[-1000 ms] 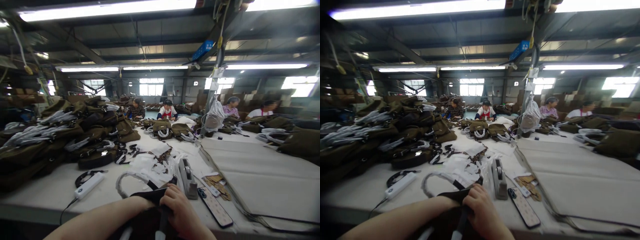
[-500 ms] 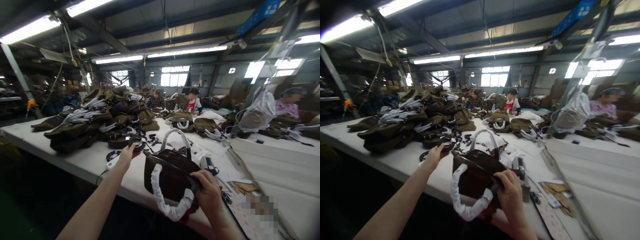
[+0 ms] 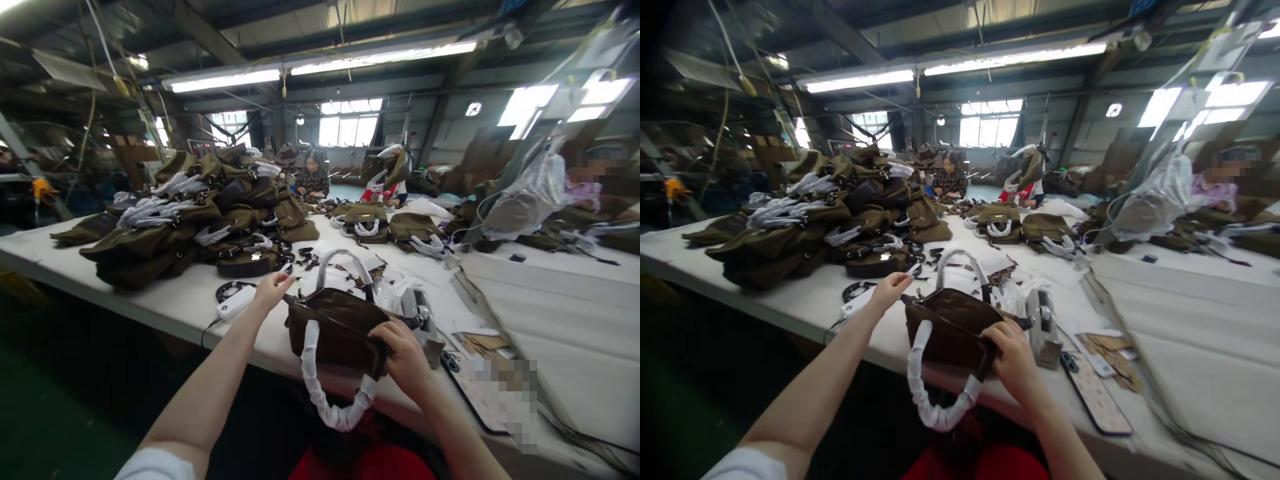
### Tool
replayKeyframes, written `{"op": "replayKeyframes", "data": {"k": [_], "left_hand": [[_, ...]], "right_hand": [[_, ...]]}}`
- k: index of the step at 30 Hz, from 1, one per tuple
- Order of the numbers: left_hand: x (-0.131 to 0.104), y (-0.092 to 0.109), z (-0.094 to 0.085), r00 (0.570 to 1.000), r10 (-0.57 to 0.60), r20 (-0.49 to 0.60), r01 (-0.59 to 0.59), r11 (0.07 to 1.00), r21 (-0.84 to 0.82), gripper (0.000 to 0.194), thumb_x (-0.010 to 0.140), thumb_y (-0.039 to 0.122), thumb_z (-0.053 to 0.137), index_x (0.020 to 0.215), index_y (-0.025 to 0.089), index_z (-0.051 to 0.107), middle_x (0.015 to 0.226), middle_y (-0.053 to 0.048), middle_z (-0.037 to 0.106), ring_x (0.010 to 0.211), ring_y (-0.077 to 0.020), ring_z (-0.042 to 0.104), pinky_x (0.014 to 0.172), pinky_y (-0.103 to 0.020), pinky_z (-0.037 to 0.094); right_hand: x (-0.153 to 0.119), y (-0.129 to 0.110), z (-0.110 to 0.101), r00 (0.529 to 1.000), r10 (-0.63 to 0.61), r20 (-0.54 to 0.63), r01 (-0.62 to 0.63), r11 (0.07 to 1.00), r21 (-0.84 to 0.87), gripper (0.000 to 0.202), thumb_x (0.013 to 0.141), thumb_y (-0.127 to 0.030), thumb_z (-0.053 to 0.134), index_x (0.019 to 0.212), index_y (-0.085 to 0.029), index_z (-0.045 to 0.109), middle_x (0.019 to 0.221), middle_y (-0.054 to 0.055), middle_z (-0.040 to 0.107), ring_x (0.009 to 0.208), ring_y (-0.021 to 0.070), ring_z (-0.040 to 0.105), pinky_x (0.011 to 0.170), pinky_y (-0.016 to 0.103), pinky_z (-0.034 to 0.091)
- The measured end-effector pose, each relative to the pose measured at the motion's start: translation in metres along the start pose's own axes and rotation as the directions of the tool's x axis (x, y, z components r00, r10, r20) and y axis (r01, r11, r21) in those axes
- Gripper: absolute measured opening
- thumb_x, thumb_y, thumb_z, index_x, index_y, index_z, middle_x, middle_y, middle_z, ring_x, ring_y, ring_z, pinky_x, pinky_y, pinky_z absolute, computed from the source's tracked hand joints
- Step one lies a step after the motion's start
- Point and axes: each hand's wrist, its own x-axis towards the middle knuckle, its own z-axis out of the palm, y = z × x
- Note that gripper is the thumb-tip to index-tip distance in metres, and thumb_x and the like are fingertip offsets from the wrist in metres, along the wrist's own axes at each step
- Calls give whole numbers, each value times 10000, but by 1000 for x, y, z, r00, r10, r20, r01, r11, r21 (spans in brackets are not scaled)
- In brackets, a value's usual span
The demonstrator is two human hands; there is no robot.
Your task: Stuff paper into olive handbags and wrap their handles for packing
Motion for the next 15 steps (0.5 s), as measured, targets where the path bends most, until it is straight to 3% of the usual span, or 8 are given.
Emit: {"op": "replayKeyframes", "data": {"k": [2,4,7,10,12,15], "left_hand": [[7,16,4,983,52,178,-59,998,30,515,676,557,714,1038,192,682,1084,-60,710,1022,-230,638,866,-266,472],[10,29,12,935,53,351,-86,993,81,501,476,477,848,867,187,729,892,-33,742,852,-225,671,738,-246,493],[8,41,24,867,17,498,-119,977,174,403,347,335,882,686,183,727,659,-3,711,661,-214,657,603,-244,476],[4,48,31,864,35,501,-176,955,237,204,504,300,783,675,204,727,637,2,707,659,-208,654,601,-241,471],[4,50,31,897,76,436,-212,939,272,115,597,261,687,690,205,724,684,-26,720,718,-225,661,644,-255,477],[8,48,27,937,133,322,-239,918,317,133,632,218,614,718,197,713,770,-69,731,808,-271,670,709,-293,483]], "right_hand": [[-2,-4,0,1000,-13,9,13,1000,18,49,863,-203,602,838,-226,638,821,25,647,833,201,593,954,447,413],[-6,-8,-1,1000,-13,10,13,1000,27,53,863,-194,606,832,-226,635,824,20,648,827,192,596,974,451,396],[-11,-11,-6,1000,16,-1,-16,999,34,72,851,-169,608,814,-225,633,818,17,652,823,189,601,973,452,394],[-16,-15,-16,999,50,-14,-50,998,43,98,857,-167,591,787,-224,629,788,9,649,796,176,603,983,446,398],[-19,-21,-23,998,61,-4,-61,997,38,84,848,-178,601,783,-225,626,768,-3,644,785,166,606,1016,446,381],[-19,-31,-28,999,48,22,-49,998,30,54,814,-177,626,798,-229,628,794,-14,655,806,156,621,1085,451,316]]}}
